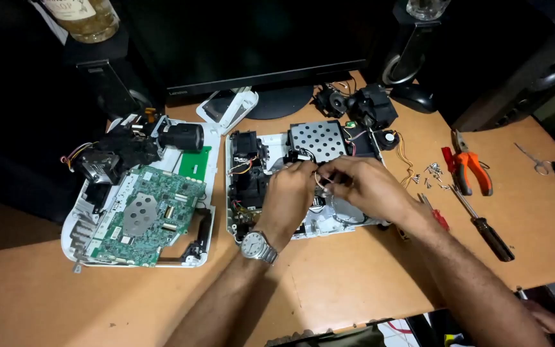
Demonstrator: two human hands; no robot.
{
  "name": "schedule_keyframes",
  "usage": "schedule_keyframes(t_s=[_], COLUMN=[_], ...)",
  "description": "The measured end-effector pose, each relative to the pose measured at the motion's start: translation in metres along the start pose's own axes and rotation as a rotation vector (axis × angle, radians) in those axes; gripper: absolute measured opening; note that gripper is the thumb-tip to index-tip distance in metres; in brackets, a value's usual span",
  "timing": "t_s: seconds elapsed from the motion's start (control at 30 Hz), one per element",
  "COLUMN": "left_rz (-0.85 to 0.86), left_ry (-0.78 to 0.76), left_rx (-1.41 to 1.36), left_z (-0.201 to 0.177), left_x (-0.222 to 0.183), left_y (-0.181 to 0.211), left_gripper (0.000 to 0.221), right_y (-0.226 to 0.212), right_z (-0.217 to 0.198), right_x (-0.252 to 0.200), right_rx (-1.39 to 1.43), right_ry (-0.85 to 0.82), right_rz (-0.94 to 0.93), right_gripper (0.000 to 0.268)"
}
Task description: Installing and connecting internal components like fans and speakers in an electronic device using a screwdriver.
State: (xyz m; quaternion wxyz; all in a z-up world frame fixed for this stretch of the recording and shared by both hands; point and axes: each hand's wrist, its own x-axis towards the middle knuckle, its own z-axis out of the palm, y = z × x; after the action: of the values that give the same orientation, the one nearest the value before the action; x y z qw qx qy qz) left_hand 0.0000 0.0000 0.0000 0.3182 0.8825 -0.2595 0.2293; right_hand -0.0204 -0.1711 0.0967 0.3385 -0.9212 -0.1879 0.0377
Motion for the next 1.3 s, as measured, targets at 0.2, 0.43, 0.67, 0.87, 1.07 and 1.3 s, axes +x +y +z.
schedule_keyframes(t_s=[0.2,0.43,0.67,0.87,1.07,1.3], left_rz=[-0.029,-0.015,-0.055,-0.05,-0.017,-0.017], left_ry=[0.004,-0.034,-0.067,-0.039,-0.01,0.055], left_rx=[-0.031,0.031,-0.075,-0.106,-0.076,-0.063], left_z=[-0.008,0.016,-0.004,-0.012,0.0,0.004], left_x=[0.005,0.0,0.006,0.01,0.01,0.008], left_y=[0.008,-0.007,0.004,0.008,0.0,0.002], left_gripper=[0.005,0.004,0.007,0.007,0.007,0.01], right_y=[-0.01,-0.012,-0.013,-0.019,-0.017,-0.014], right_z=[-0.002,-0.008,-0.016,-0.023,-0.023,-0.03], right_x=[-0.007,-0.01,-0.003,-0.004,-0.004,-0.002], right_rx=[-0.007,0.044,0.029,0.048,0.065,0.023], right_ry=[0.007,-0.017,0.042,0.025,0.011,-0.011], right_rz=[-0.009,0.004,0.005,0.052,0.064,0.041], right_gripper=[0.04,0.044,0.015,0.015,0.016,0.017])
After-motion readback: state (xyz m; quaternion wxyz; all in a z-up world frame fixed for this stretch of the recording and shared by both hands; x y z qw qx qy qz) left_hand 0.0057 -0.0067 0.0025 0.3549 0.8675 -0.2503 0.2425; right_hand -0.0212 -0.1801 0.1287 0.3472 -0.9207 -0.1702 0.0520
